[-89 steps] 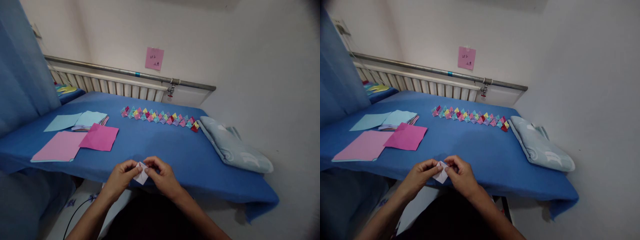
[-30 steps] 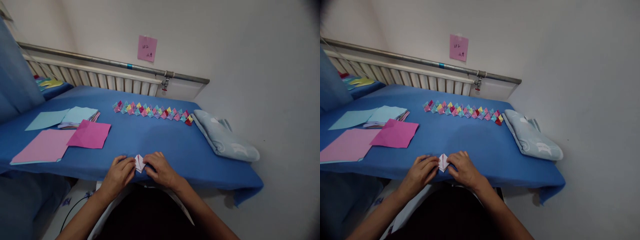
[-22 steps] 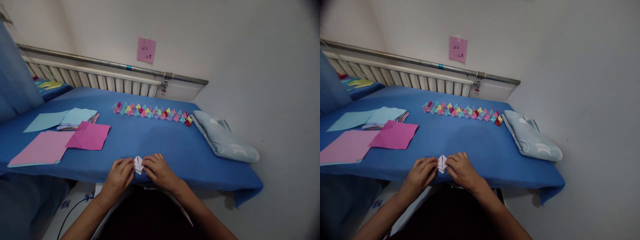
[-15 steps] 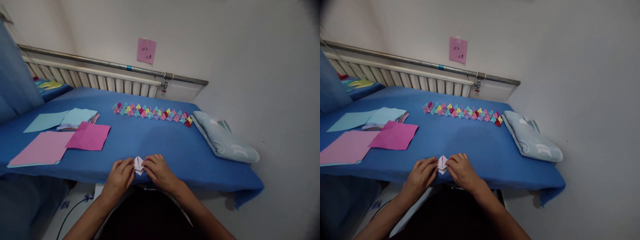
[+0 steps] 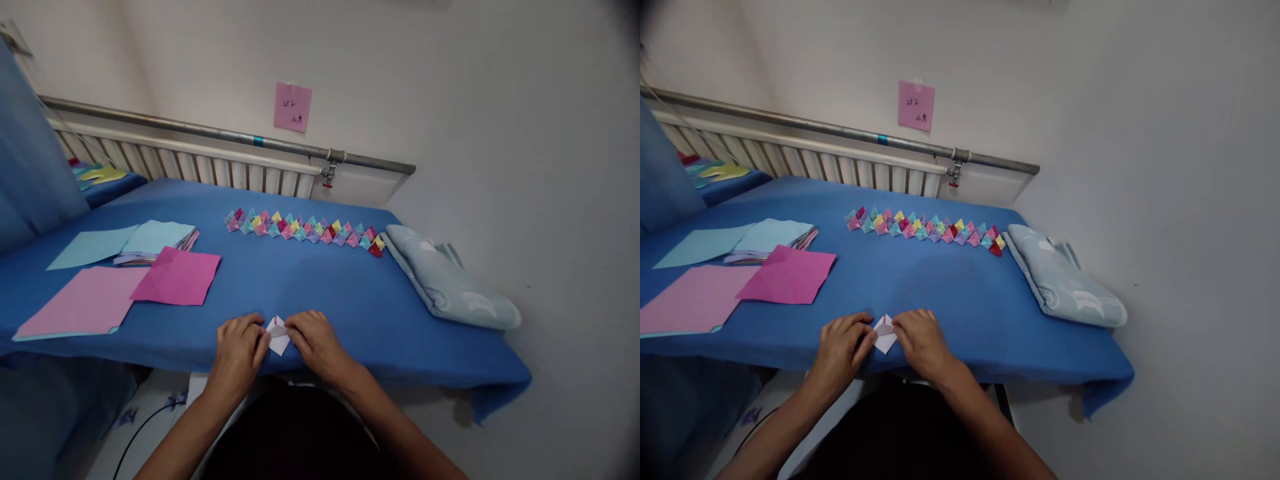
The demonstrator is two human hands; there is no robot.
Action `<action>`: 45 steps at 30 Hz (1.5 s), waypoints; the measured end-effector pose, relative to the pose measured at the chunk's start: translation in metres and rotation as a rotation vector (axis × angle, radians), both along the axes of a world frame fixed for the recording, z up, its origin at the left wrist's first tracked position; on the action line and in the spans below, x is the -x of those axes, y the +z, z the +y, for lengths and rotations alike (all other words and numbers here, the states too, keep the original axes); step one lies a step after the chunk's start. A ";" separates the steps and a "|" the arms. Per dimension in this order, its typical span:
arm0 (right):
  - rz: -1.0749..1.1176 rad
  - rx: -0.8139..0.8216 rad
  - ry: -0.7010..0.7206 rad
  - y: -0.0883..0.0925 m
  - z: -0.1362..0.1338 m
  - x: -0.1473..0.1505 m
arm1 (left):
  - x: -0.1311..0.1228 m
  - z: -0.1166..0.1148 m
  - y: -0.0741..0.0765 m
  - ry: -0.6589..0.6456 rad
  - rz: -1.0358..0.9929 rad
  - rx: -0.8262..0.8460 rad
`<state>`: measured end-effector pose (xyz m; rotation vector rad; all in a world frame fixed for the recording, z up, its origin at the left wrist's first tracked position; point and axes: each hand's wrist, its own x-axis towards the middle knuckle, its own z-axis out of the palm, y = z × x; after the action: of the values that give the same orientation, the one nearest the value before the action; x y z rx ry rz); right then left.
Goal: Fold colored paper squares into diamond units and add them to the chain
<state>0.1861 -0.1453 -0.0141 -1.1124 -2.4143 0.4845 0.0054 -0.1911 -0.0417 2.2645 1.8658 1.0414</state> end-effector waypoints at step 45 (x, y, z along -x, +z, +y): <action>0.031 0.113 -0.257 -0.002 0.000 0.013 | 0.007 0.013 0.032 0.199 0.096 0.442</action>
<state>0.1735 -0.1457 -0.0156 -1.4289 -2.1986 0.5520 -0.0012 -0.1783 -0.0102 1.9357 2.1330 0.4704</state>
